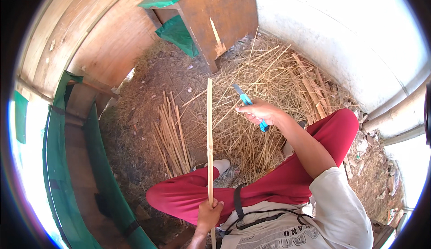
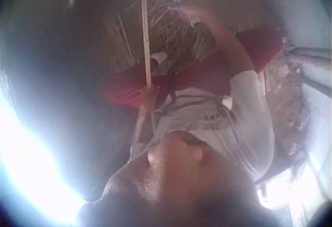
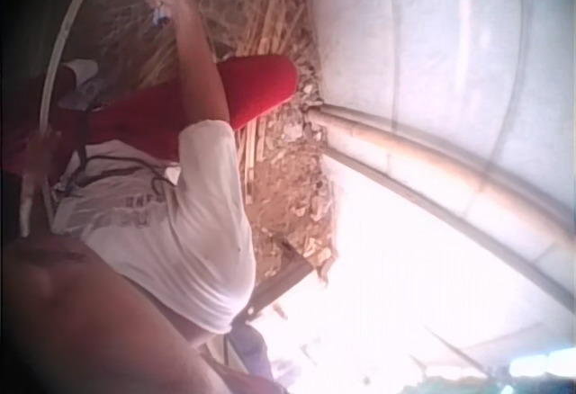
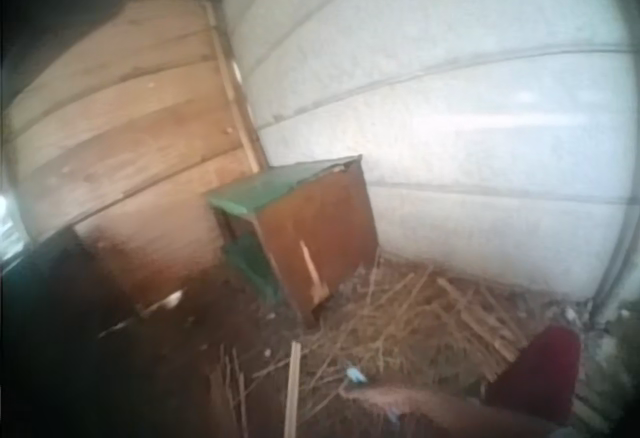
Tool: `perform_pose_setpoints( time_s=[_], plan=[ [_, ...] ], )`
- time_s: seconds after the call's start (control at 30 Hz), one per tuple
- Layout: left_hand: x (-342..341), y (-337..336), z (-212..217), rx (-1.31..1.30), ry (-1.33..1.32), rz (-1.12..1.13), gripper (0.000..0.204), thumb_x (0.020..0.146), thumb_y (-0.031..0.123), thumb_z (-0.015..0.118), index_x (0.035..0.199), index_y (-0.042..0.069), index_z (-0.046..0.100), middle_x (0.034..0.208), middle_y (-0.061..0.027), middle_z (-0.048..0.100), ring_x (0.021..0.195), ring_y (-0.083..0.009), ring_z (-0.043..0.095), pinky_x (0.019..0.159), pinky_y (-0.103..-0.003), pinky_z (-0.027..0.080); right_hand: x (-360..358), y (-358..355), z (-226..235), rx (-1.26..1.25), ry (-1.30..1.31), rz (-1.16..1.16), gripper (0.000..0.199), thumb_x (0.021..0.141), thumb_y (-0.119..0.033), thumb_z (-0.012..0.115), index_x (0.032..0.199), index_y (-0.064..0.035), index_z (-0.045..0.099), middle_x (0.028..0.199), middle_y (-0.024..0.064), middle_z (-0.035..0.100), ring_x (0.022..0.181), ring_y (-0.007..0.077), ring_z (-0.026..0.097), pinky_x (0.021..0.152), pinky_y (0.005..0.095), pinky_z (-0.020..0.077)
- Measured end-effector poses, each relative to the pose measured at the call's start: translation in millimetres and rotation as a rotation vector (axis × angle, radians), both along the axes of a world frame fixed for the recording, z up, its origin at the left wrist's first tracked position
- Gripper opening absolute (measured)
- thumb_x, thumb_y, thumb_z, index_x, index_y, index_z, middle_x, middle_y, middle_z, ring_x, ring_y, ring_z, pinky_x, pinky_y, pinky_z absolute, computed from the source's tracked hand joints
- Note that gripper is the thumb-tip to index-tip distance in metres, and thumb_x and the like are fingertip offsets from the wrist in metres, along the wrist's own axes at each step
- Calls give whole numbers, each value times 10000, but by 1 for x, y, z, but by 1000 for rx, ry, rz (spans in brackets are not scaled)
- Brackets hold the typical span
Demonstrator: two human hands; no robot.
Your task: The person sits on the ground and uses a utility knife to shave a long, thin wooden stick. They hold the stick with one hand and scrape the blade along its length to remove the outer layer, repeating this action continuously.
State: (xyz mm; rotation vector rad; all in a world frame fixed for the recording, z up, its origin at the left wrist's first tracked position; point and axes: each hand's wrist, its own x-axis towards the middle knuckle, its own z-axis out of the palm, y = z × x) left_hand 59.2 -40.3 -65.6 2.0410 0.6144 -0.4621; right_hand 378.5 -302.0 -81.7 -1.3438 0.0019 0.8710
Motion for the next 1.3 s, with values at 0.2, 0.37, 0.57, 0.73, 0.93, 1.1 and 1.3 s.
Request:
perform_pose_setpoints(
  time_s=[0.2, 0.37, 0.57, 0.73, 0.93, 1.1, 1.3],
  plan=[
    [13, -12, 16, -155, 111, 46, 406, 879, 143, 698, 651, 116, 364, 517, 39, 407, 457, -48, 365, 399, -270, 307, -1, 2, 1, 105, 63, 57, 435, 960, -297, 657, 641, -166, 391, 538, -91, 369, 416, 23, 322, 380, 219, 219],
    [20, -18, 24, -409, 130, 104, 424, 908, 90, 676, 673, 159, 330, 523, 49, 406, 414, -34, 369, 352, -231, 269, -7, 9, 5, 40, 11, 27, 378, 970, -334, 640, 690, -123, 500, 558, -75, 436, 413, 16, 322, 375, 211, 221],
    [39, -28, 45, -687, 266, 144, 426, 929, 43, 658, 704, 172, 321, 539, 53, 394, 428, -27, 360, 355, -210, 236, -20, 30, 0, -100, -159, -91, 421, 929, -447, 666, 932, -28, 695, 795, 90, 699, 555, 90, 544, 500, 282, 409],
    [43, -20, 30, -859, 362, 124, 422, 926, 25, 648, 720, 182, 315, 566, 69, 335, 443, -20, 305, 362, -221, 166, -25, 38, -11, -89, -267, -81, 260, 898, -238, 733, 950, 16, 717, 831, 125, 726, 844, 190, 688, 821, 390, 505],
    [56, -15, 30, -901, 359, 84, 279, 937, 74, 660, 775, 132, 441, 570, 48, 403, 440, -40, 382, 357, -227, 255, -26, 38, -9, -32, -165, -261, 190, 858, -133, 733, 912, 48, 714, 806, 144, 722, 773, 195, 689, 827, 374, 513],
    [58, -34, 28, -175, -52, -69, 275, 887, 228, 740, 889, 39, 541, 622, -24, 524, 491, -110, 521, 424, -282, 419, -22, 32, -14, -21, -233, -382, 174, 869, -100, 718, 935, 60, 702, 823, 161, 724, 772, 200, 695, 833, 366, 520],
    [57, -34, 13, 170, -175, -114, 429, 854, 301, 760, 700, 0, 496, 590, -94, 474, 525, -174, 486, 508, -369, 414, -28, 29, 10, -95, -375, -301, 206, 888, -163, 717, 939, 37, 712, 777, 144, 714, 689, 159, 676, 714, 364, 527]
  ],
)
